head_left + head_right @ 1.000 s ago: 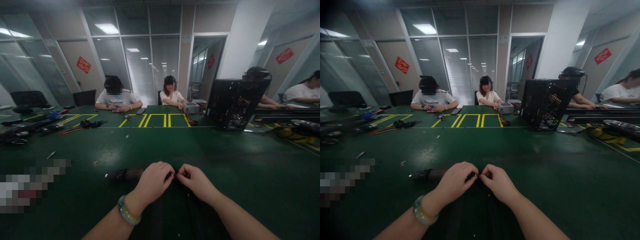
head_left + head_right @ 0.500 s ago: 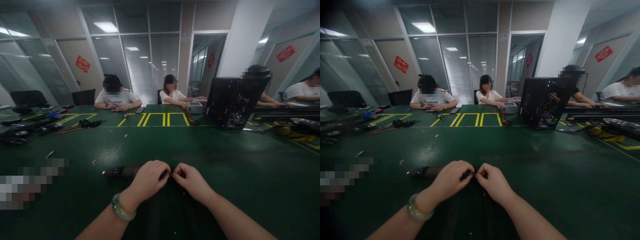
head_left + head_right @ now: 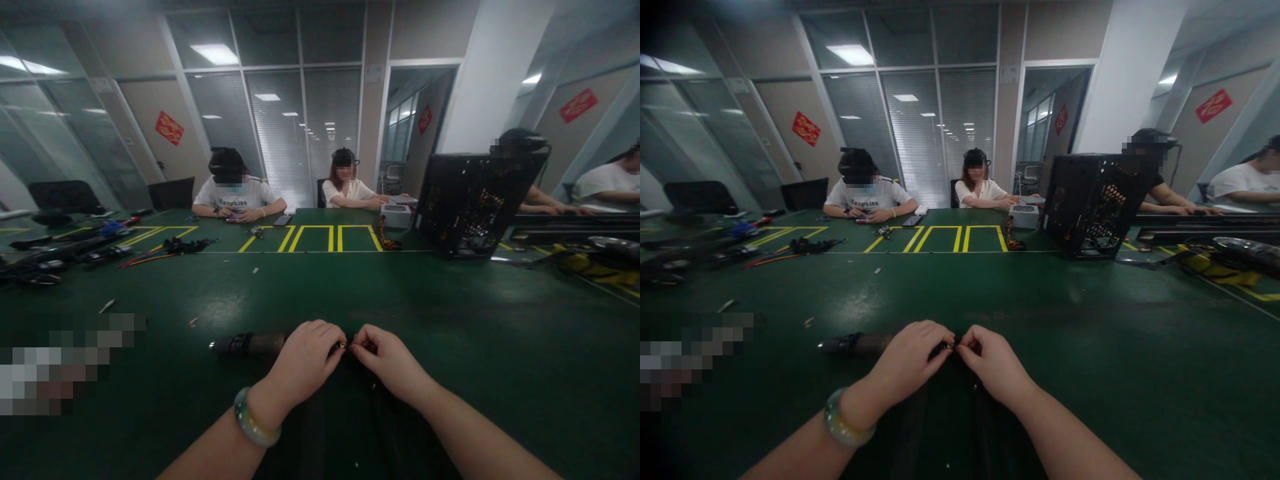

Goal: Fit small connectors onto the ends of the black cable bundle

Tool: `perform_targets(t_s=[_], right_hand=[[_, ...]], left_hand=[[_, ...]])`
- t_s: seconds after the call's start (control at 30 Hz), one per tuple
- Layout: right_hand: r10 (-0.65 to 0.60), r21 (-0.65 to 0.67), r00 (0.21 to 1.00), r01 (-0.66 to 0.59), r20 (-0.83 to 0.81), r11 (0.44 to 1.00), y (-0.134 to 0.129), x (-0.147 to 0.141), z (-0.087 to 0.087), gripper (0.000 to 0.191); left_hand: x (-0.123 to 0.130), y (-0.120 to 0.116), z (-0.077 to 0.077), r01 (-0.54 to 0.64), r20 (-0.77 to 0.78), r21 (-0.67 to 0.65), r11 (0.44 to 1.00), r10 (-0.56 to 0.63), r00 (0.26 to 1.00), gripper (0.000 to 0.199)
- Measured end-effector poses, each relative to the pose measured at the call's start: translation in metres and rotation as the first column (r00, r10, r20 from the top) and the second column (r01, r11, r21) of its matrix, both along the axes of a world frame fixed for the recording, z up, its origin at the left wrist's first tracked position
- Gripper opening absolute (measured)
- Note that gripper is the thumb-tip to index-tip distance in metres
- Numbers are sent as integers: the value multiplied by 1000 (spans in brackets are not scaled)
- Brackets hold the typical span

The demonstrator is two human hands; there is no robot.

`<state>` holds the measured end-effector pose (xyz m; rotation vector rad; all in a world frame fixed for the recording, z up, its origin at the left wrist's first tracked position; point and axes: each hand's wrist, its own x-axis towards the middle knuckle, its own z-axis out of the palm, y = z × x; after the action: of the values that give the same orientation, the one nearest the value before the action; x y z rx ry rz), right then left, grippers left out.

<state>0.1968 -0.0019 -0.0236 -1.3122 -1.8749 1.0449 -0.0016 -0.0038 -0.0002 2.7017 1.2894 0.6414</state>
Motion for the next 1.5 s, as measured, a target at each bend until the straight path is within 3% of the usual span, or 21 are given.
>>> perform_targets(t_s=[1.0,1.5], right_hand=[[-18,3,1000,18,10,1000,-2,-1,0,9],[-10,12,1000,10,19,1000,0,0,-1,6]], left_hand=[[1,-4,0,-16,34,71,997,13,999,19],[1,-3,-2,0,66,69,998,-5,998,14]])
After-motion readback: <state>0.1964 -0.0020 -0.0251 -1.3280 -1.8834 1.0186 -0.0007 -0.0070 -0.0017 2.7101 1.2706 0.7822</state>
